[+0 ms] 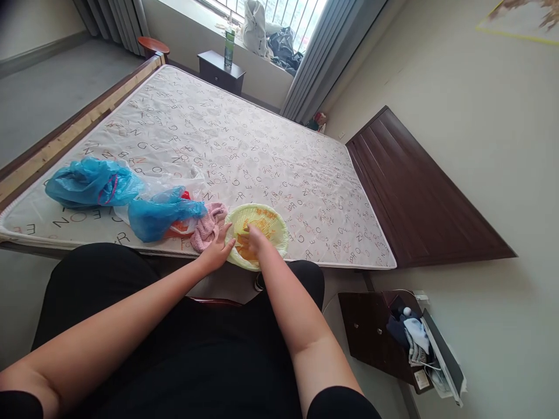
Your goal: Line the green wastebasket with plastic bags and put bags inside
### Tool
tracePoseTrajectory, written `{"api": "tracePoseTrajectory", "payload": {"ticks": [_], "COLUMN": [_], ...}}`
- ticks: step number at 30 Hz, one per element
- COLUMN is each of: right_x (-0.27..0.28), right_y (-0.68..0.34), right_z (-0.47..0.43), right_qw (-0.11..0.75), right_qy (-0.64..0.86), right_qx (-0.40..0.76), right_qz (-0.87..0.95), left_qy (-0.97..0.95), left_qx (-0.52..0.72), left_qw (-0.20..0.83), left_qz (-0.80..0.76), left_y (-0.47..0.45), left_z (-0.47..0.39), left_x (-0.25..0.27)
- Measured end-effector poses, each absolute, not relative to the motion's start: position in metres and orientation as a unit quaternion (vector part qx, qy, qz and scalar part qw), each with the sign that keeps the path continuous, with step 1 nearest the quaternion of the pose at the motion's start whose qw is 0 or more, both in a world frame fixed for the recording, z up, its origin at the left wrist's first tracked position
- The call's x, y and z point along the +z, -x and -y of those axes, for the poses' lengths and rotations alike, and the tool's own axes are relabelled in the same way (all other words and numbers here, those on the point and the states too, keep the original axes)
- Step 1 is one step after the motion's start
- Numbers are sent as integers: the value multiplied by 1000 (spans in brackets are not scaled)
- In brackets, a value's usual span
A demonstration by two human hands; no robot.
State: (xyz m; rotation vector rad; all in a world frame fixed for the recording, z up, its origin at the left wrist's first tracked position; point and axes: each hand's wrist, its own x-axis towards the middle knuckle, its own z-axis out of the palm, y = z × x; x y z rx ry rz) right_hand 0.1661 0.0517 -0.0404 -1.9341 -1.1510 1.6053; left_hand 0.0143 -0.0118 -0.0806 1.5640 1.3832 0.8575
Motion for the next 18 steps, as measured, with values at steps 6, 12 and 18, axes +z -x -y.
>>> {"api": "tracePoseTrajectory", "payload": {"ticks": [6, 12, 18], "right_x": [-36, -32, -5], "right_y": [-216, -205, -238], "right_z": [-59, -52, -5], "right_qw": [142, 153, 324], "right_qy": [815, 787, 653], "right_qx": [484, 468, 321], "right_qz": [285, 373, 605], "left_qy": [-650, -658, -647], "left_qx": [314, 319, 338], "left_qw": [386, 398, 429], "left_qz": [-574, -553, -533], "left_y": [-16, -12, -7], "left_z": [13, 9, 8], "left_x": [-73, -84, -95]}}
